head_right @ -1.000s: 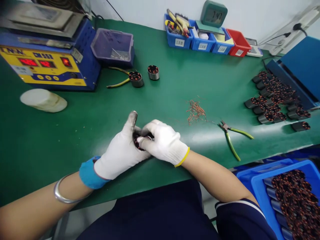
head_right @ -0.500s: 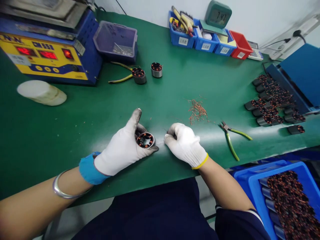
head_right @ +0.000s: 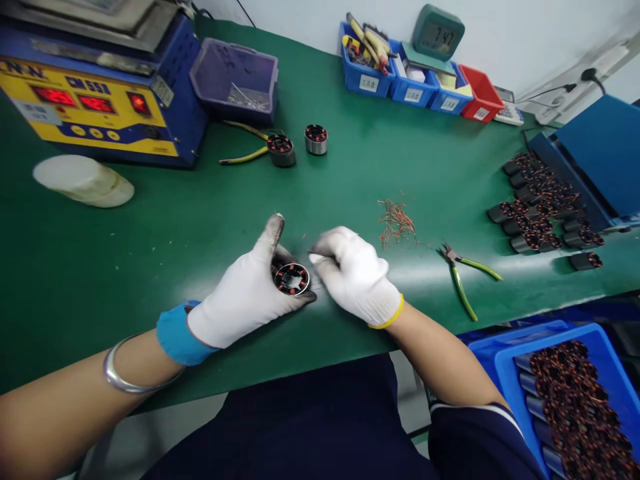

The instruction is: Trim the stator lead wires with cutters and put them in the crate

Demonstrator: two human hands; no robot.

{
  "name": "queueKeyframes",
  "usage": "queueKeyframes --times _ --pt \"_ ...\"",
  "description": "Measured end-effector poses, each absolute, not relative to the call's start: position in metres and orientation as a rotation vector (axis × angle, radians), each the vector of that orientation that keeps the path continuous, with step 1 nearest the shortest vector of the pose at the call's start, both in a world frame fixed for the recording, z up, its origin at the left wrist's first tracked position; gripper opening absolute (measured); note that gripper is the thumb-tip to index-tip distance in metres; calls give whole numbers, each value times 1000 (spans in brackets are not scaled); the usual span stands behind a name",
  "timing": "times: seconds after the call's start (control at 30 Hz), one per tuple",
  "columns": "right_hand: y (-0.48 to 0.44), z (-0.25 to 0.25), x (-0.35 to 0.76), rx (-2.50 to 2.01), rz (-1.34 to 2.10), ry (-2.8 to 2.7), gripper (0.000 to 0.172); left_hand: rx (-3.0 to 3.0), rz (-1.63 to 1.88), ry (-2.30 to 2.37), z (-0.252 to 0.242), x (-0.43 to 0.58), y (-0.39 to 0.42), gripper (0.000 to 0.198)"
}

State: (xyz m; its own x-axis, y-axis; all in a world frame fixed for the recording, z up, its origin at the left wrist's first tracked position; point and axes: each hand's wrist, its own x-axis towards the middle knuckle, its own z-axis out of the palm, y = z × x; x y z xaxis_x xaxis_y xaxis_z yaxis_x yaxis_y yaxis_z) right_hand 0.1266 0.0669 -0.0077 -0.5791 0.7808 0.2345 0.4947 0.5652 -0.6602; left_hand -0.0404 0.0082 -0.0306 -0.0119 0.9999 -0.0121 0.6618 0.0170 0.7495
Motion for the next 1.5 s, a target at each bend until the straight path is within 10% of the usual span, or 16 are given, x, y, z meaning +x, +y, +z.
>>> queueKeyframes --times 0.23,0.37,0.5,1.5 --pt "64 0 152 -1289 782 -2207 10 1733 754 1737 -31 -42 11 115" --pt "67 6 137 -1304 800 -2350 58 1742 793 1714 -32 -42 10 109" --pt "69 1 128 -985 914 -2484 14 1750 788 1717 -31 -41 10 105" --pt "73 1 145 -1179 562 -2574 19 1923 626 1588 -25 -54 17 99"
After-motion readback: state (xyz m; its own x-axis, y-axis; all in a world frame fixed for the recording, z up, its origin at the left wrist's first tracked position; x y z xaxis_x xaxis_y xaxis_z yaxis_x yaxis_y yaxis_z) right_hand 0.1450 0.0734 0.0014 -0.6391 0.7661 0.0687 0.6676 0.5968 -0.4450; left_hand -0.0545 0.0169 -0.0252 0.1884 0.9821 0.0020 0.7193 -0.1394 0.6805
